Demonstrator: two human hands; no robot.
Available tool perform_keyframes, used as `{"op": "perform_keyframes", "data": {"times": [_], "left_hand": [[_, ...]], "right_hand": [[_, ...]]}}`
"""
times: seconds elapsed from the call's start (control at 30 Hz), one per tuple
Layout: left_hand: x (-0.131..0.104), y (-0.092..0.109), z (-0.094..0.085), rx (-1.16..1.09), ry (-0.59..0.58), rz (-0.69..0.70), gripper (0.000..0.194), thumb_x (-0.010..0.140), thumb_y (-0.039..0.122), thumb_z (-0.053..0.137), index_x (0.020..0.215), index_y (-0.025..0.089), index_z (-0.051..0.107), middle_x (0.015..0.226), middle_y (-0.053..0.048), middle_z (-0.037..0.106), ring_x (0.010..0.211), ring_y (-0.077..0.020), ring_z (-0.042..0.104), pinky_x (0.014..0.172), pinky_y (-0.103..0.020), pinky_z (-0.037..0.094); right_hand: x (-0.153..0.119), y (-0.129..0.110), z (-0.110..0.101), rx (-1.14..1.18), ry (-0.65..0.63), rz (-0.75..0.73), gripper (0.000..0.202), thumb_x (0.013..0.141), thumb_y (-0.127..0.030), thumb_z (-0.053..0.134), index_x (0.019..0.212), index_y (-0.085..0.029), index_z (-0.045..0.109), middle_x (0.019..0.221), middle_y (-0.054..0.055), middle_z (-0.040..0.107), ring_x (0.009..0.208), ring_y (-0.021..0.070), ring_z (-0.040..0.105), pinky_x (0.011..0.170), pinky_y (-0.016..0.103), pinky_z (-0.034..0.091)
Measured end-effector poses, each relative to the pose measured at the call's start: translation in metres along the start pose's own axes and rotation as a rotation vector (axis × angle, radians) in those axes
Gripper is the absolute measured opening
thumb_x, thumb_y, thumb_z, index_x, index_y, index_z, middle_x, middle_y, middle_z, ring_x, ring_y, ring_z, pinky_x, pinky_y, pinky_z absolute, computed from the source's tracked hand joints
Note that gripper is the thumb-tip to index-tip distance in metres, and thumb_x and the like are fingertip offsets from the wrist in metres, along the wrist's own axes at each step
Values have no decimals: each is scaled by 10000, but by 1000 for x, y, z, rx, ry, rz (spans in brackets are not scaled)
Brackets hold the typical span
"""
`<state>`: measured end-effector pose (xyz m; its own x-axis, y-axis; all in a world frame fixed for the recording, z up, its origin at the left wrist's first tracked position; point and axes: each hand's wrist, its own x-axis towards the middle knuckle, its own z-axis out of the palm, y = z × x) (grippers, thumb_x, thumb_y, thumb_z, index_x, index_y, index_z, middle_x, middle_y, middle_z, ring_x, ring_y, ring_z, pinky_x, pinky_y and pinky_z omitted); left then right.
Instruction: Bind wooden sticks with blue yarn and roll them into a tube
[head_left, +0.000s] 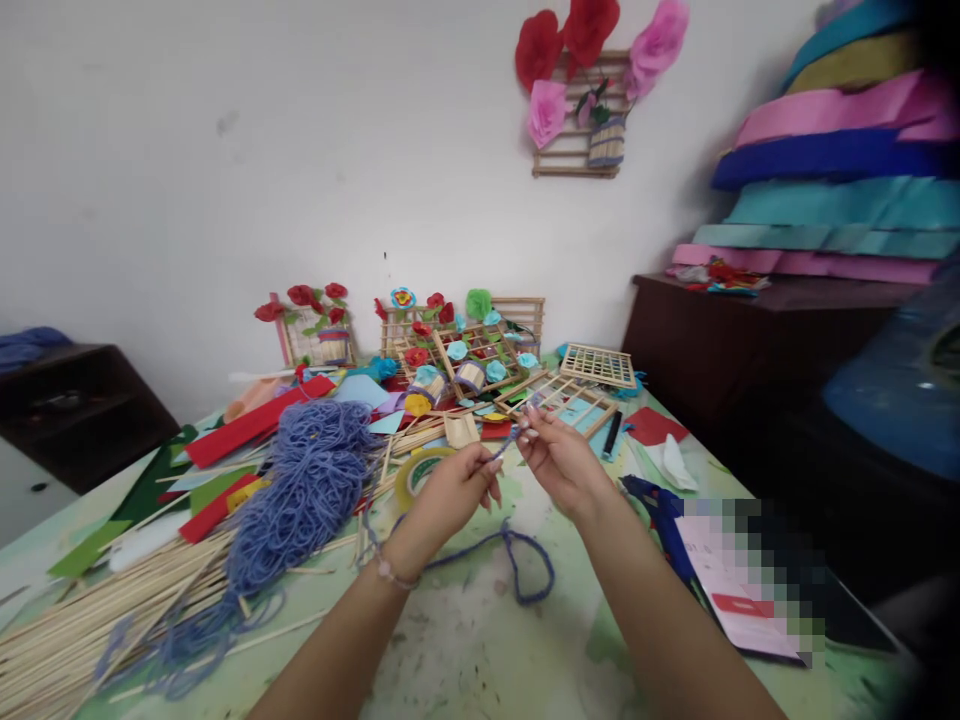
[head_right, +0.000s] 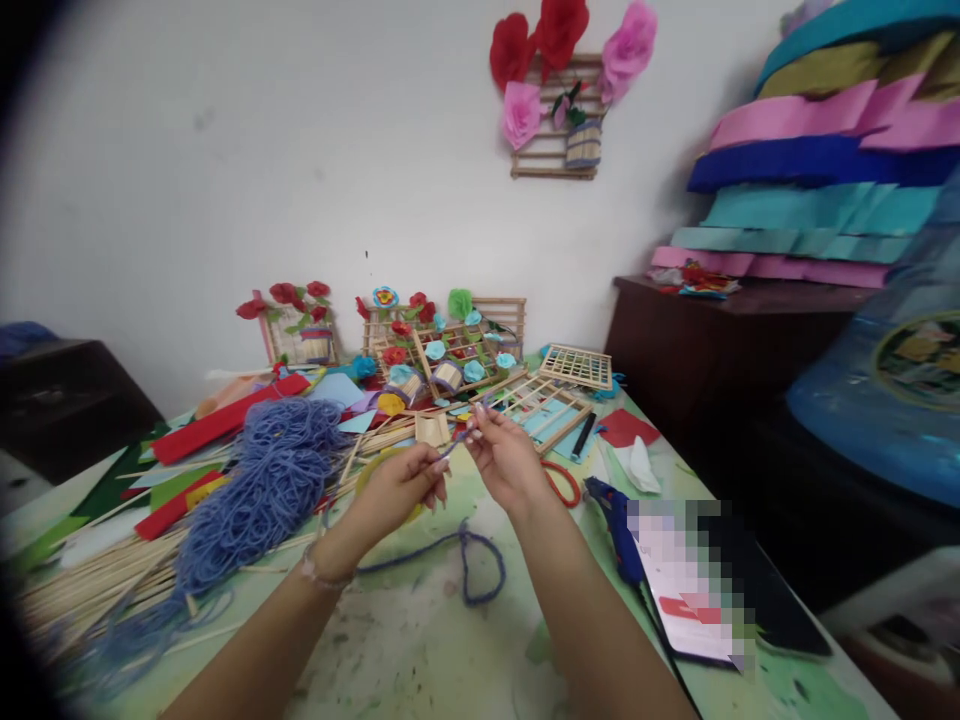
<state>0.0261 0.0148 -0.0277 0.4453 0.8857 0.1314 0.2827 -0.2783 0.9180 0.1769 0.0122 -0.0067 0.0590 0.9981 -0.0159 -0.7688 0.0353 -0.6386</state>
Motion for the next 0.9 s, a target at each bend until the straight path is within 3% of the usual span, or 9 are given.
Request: {"op": "perform_keyframes", "data": {"times": [0.17,0.27,0.43,0.5,0.6,0.73,0.83,0.9], "left_hand": [[6,-9,-12,51,-52,-30,313,765,480,519,735,169,530,592,-4,583,510,-124,509,534,-244,411],[11,-17,-17,98,-37,-43,390,759,551,495,786,172,580,543,19,547,454,-120,458,462,-233,348],[11,-21,-2,175,-170,-101,443,749,612,474,684,182,556,495,18,524,400,-115,418,420,-232,320],[8,-17,5,205,-246,-112,429,785,587,447,673,186,551,505,7,548,423,-128,455,446,-239,356],[6,-15,1,273,-282,-22,400,826,534,446,708,183,596,663,-31,635,631,-169,582,625,-263,449],[15,-26,-32,372,-88,6,420,838,533,426,901,170,628,910,-69,667,870,-215,607,790,-295,454],[34,-38,-55,570,220,-155,434,824,501,456,1023,135,580,1000,-101,658,897,-233,612,783,-300,459],[54,-47,-61,696,294,-269,417,831,452,460,1032,105,572,1011,-135,658,909,-252,619,774,-308,456]], "right_hand": [[-1,-19,-2,50,107,-97,82,696,-101,720,743,-144,669,661,-21,622,544,25,540,589,110,510],[-1,-29,-5,77,160,-159,77,695,-102,719,725,-155,672,632,-28,612,522,33,529,570,126,517],[-1,-39,-7,127,213,-206,56,721,-119,701,692,-145,661,581,-38,568,465,18,458,460,104,449],[-5,-44,-7,144,208,-203,69,730,-109,690,680,-142,654,575,-41,558,465,13,446,450,100,427],[-11,-55,-8,167,162,-226,62,741,-99,671,699,-142,657,584,-47,548,474,7,437,445,99,398],[-12,-71,-16,153,236,-391,19,773,-166,657,760,-165,672,633,-51,568,534,11,482,480,108,394],[-11,-74,-20,84,270,-449,53,762,-230,681,799,-193,675,702,-40,603,605,39,529,519,140,418],[-11,-73,-19,70,267,-430,59,766,-243,678,805,-199,675,712,-35,605,608,46,531,520,149,421]]}}
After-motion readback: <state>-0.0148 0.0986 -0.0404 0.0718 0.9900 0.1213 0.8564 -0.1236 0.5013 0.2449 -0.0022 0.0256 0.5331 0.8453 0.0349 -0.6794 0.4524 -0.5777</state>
